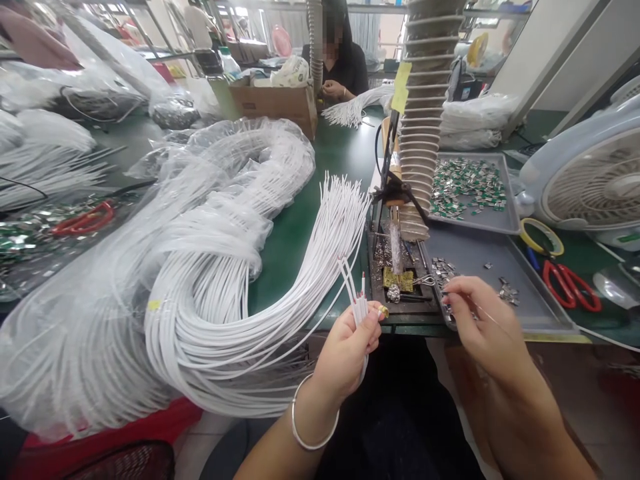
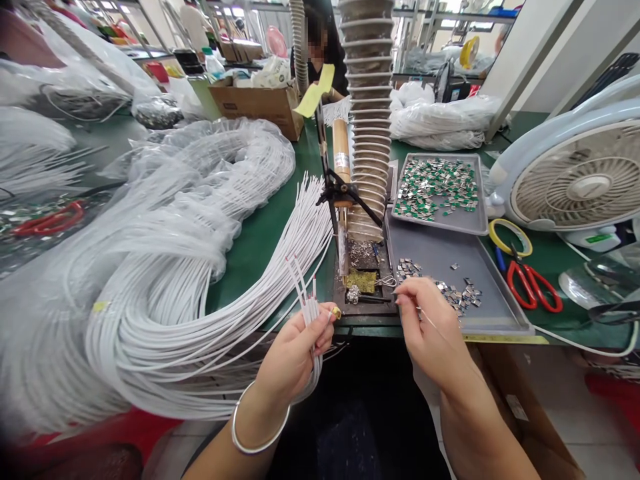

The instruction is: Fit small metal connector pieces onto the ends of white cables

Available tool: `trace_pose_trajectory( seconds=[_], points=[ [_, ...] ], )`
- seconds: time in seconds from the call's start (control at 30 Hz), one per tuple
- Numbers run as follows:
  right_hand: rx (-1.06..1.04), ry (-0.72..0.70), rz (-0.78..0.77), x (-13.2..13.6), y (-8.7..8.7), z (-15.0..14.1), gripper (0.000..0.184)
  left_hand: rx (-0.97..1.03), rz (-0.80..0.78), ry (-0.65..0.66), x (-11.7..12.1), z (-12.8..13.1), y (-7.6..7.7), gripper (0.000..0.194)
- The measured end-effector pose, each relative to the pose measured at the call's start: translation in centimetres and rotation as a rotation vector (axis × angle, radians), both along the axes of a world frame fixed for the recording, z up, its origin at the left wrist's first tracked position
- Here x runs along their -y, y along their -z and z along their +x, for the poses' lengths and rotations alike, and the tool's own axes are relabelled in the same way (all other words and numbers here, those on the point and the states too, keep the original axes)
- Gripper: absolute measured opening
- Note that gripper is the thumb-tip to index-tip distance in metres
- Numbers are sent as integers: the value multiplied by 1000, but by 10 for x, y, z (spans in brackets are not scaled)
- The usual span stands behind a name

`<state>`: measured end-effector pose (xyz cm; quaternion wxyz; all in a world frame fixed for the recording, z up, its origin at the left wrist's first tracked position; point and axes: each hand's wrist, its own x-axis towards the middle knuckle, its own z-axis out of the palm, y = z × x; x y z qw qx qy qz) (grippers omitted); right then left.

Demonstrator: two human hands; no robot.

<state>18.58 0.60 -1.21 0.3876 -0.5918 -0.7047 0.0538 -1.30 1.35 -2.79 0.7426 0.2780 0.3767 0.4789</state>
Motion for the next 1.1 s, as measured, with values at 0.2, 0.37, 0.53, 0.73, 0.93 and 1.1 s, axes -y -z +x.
trace_pose_trajectory(
  seconds=[0.2,0.37,0.53,0.73,0.93,1.1],
  points=[
    [-124,-114,-5,13,-1,-31,11,-55,25,75,-1,2,-3,34],
    [-179,-210,74,10,1,-44,12,-121,33,53,-2,5,-11,27],
    [-211,-222,103,6,4,-49,12,-172,92,44,-3,7,-16,18],
    [-233,-253,82,5,6,-52,13,-193,149,100,-4,6,-13,12],
    [-251,-253,65,3,8,-52,12,-189,122,112,-4,6,-11,13],
    [-263,-257,68,7,10,-54,12,-181,85,82,-4,6,-10,15]
  ],
)
